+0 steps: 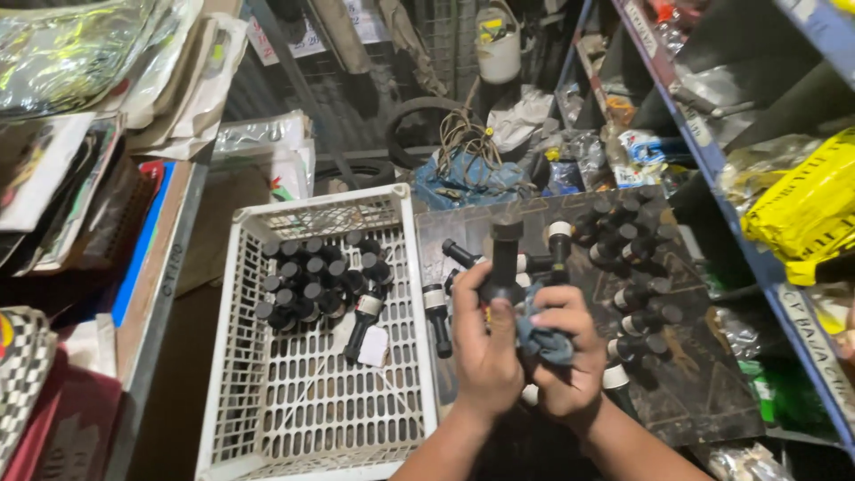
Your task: The person wipes small black cylindrical objects with a blue cloth. They pick up the objects from a white plastic basket and a nearby surface, wipe them thoroughly, and place them back into the basket.
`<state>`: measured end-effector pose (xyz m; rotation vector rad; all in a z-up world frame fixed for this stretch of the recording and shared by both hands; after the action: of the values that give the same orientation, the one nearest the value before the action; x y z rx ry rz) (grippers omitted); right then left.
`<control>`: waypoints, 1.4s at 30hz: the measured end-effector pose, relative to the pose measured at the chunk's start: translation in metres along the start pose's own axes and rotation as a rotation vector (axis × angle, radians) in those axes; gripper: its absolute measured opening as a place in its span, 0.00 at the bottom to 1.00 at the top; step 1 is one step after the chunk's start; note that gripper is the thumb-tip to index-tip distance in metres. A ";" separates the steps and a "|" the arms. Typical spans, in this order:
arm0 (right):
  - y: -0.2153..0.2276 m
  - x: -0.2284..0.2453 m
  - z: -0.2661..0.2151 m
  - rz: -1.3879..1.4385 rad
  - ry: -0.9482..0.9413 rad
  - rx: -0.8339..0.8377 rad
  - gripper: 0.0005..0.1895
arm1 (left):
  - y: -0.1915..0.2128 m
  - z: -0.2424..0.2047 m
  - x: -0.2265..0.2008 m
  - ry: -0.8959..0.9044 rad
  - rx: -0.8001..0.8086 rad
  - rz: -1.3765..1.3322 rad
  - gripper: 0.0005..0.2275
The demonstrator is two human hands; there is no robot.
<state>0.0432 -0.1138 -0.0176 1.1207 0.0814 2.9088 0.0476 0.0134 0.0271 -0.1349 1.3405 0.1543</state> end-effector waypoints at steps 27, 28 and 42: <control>0.058 -0.019 0.056 -0.045 -0.036 0.162 0.29 | -0.058 0.000 0.026 0.116 -0.037 -0.040 0.28; 0.054 -0.020 0.061 -0.052 -0.041 0.156 0.29 | -0.053 0.001 0.024 0.121 -0.027 -0.041 0.28; 0.000 0.001 0.020 -0.140 0.065 -0.061 0.22 | -0.002 0.002 0.014 0.106 0.200 -0.051 0.25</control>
<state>0.0560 -0.1131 -0.0023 0.9708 0.0690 2.8033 0.0531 0.0126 0.0140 -0.0084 1.4485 -0.0302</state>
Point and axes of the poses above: each hand's wrist, its own z-axis towards the middle knuckle, its own y-axis out of the back of the hand, x = y × z, the point moved 5 cm from there along z, towards the middle knuckle, and after that the axes turned 10 degrees about y, right-handed, at the moved point
